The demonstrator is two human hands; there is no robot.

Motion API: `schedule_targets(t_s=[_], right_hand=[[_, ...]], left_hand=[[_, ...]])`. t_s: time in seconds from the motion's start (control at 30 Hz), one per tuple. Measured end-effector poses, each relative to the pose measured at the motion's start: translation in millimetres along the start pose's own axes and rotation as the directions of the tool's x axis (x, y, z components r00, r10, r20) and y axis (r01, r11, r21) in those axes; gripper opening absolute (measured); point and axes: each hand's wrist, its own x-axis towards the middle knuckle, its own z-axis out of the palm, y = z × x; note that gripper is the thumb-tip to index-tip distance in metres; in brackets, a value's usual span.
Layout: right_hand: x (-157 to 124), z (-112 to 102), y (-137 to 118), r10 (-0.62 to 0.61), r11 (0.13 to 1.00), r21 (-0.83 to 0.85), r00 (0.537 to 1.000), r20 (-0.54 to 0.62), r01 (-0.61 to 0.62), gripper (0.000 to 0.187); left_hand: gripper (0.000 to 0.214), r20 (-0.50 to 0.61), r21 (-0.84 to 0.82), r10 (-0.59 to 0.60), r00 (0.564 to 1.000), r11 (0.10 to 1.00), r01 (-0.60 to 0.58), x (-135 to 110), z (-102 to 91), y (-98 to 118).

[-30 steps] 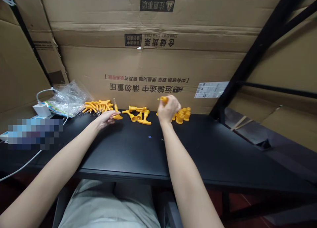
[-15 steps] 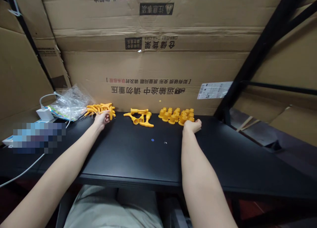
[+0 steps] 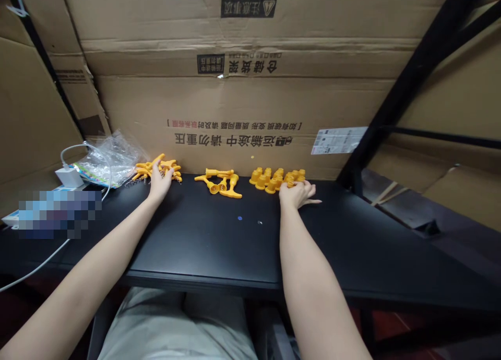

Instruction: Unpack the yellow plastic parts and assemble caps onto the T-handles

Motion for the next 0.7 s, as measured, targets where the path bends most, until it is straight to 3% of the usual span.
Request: schedule_targets(t_s=[0.13, 0.27, 0.4, 0.53, 0.63, 0.7], right_hand=[[0, 4, 3, -0.039, 0.999, 0.007, 0.999, -0.021, 0.04, 0.022], [-2, 0, -2, -0.118, 0.993, 0.002, 0.992, -0.042, 0.118, 0.033], [-7, -6, -19, -0.331, 0.943, 0.007, 0.941, -0.068, 0.332, 0.035], [-25, -4, -49, -0.595, 0.802, 0.048, 0.803, -0.021, 0.595, 0.028], [-51, 3, -73, -0.76, 0.648, 0.115, 0.647, 0.054, 0.752, 0.024], [-74, 8, -86, -0.836, 0.547, 0.162, 0.524, 0.164, 0.821, 0.026]], left_hand=[[0.055, -0.035, 0.313, 0.157, 0.987, 0.94, -0.138, -8, 1.0, 1], [0.048, -0.002, 0.395, 0.201, 0.98, 0.9, -0.184, -11, 1.4, 5], [0.04, -0.037, 0.433, 0.203, 0.978, 0.886, -0.168, -10, 0.2, 9], [0.036, -0.03, 0.462, 0.238, 0.971, 0.865, -0.197, -10, -0.9, 9], [0.036, -0.015, 0.487, 0.267, 0.964, 0.844, -0.226, -10, -1.7, 4], [0.036, -0.005, 0.5, 0.267, 0.964, 0.835, -0.229, -8, -1.8, -2]])
